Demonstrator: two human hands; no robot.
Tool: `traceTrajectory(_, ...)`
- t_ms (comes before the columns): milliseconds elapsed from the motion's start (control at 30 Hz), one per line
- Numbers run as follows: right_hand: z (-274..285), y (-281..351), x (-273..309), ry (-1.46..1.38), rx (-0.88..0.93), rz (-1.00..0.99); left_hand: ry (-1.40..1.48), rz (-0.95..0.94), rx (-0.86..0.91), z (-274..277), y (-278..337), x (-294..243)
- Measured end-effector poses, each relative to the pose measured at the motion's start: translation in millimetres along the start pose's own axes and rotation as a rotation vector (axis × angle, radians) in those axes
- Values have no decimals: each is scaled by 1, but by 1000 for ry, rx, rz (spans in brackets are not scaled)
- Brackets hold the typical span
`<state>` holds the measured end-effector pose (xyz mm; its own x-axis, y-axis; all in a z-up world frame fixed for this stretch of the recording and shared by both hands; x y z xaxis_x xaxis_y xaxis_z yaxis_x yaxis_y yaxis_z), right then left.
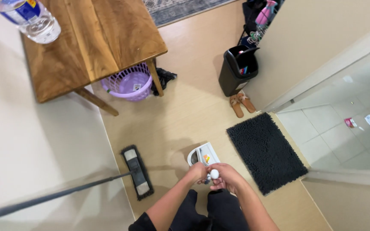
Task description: The person cleans a toilet bowl using a handheld bidet sprayer and a toilet brush. They scrub the inside of the bowl and rinse it with water. Afterwards, they sweep the bathroom floor with a broom and dustpan, collecting small debris.
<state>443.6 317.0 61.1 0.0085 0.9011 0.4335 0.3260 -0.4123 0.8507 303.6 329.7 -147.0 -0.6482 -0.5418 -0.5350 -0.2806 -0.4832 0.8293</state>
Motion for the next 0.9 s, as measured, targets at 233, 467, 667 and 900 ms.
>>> traceTrajectory(233, 43, 37, -18, -233, -143, 85, -418, -116, -95, -27, 53, -79)
traceTrajectory(467, 114, 70, -60, -362, -265, 141, -553, -196, 43, -104, 35, -118)
traceTrajectory(667, 174, 124, -84, -403, -288, 163, -500, -229, -10, -188, 1, -151)
traceTrajectory(900, 201, 169, -100, 2, -547, 380, -583, -354, 15, -245, 31, -209)
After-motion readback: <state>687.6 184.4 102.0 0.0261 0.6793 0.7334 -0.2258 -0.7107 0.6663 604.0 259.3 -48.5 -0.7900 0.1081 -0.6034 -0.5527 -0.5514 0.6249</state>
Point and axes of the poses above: each hand's wrist, its own y-axis away from the middle knuckle, its own z-axis out of the back of the hand, x = y × z, the point moved 1 cm from there along -y, towards the middle knuckle, and after that the axes turned 4 degrees about x, right-handed, at the moved point
